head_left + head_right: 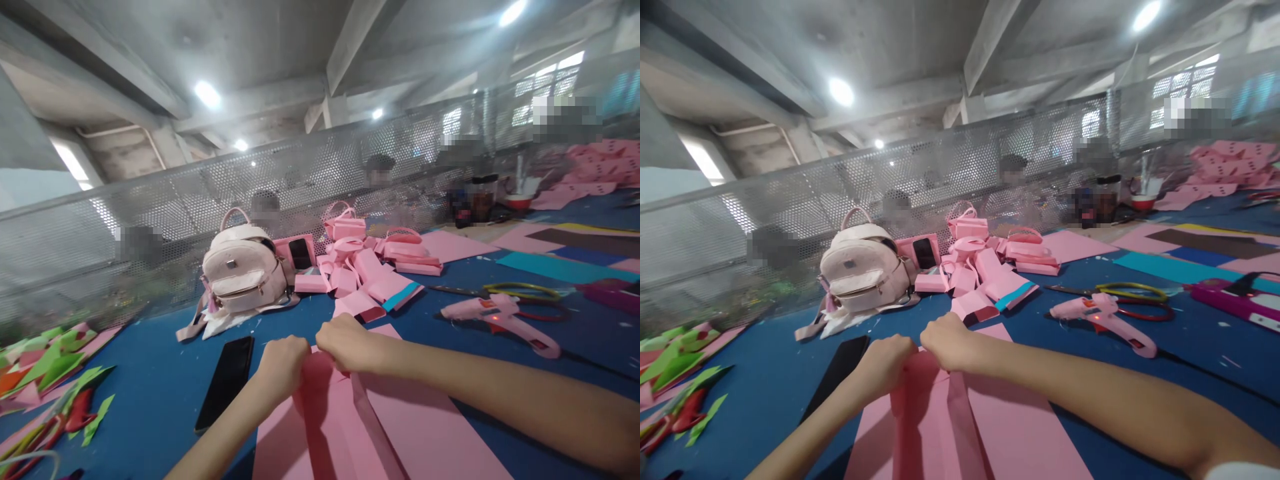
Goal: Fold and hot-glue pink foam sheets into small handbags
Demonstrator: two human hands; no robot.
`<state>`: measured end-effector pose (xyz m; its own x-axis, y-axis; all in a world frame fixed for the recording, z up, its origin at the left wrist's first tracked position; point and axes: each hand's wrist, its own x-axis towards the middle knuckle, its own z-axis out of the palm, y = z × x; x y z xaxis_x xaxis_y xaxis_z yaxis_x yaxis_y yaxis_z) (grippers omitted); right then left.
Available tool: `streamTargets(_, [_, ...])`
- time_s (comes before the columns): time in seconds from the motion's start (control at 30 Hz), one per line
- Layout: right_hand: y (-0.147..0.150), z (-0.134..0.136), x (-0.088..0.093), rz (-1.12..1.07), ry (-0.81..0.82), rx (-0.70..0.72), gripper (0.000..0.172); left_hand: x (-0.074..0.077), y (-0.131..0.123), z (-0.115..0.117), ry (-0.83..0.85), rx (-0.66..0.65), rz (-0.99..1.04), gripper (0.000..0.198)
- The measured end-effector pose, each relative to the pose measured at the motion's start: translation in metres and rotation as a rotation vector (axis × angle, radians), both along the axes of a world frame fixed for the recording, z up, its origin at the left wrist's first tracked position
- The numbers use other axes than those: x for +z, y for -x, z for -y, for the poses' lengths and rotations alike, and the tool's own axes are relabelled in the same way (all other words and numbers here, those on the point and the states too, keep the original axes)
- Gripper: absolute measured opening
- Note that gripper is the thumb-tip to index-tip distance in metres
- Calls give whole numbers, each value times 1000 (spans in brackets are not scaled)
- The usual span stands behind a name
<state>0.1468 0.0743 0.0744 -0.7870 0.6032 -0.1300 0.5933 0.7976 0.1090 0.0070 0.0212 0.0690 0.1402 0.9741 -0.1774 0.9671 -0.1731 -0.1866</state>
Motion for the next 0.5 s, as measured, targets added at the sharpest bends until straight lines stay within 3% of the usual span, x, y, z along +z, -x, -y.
streamTargets(0.23, [-9, -2, 7, 46, 4, -9, 23, -2, 5, -1, -9, 2, 20, 33])
streamTargets(0.5, [-9, 1, 13, 0, 34, 7, 20, -9, 3, -4, -39, -7, 144, 19])
